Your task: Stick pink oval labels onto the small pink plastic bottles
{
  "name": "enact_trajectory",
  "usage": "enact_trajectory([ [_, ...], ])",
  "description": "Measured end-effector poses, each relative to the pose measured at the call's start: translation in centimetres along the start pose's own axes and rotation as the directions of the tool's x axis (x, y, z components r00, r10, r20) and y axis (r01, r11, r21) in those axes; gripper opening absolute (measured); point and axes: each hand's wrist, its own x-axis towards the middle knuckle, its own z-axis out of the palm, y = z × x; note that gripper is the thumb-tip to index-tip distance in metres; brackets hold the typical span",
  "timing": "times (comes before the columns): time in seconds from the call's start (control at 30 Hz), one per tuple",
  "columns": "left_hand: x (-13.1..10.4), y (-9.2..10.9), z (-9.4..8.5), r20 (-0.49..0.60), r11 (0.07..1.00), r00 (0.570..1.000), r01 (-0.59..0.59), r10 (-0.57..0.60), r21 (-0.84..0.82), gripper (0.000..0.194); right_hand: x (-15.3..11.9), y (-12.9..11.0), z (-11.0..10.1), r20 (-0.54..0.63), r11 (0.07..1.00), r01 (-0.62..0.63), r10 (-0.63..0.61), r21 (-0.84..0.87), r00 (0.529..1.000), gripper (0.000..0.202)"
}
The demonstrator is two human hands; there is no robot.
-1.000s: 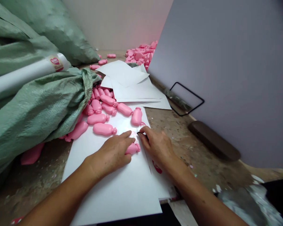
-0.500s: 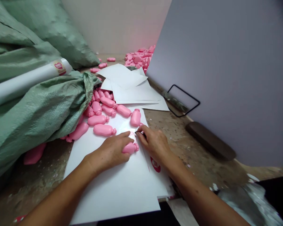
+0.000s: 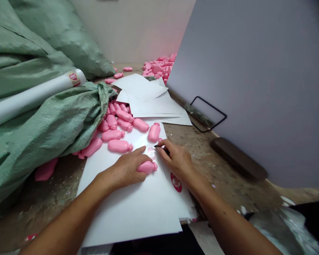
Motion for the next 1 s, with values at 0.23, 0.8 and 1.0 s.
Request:
enact_trajectory([
  [0.23, 0.1, -0.4, 0.3, -0.022, 1.0, 1.0, 0.014, -0.015, -0.018, 0.032, -0.7, -0.3, -0.2, 0.12, 0.999, 0.035, -0.04, 0.041, 0.992, 0.036],
  [0.8, -0.7, 0.4, 0.0, 0.053, 0.991, 0.995, 0.084, -0.09, 0.108, 0.04, 0.5, 0.1, 0.8, -0.003, 0.786, -0.145, 0.184, 0.602, 0.983, 0.012],
  [1.0, -1.0, 0.0, 0.1, 0.011, 0.988, 0.988, 0.155, -0.155, -0.024, 0.041, -1.4, -0.2, -0.8, -0.03, 0.617, -0.096, 0.191, 0.781, 0.981, 0.029],
])
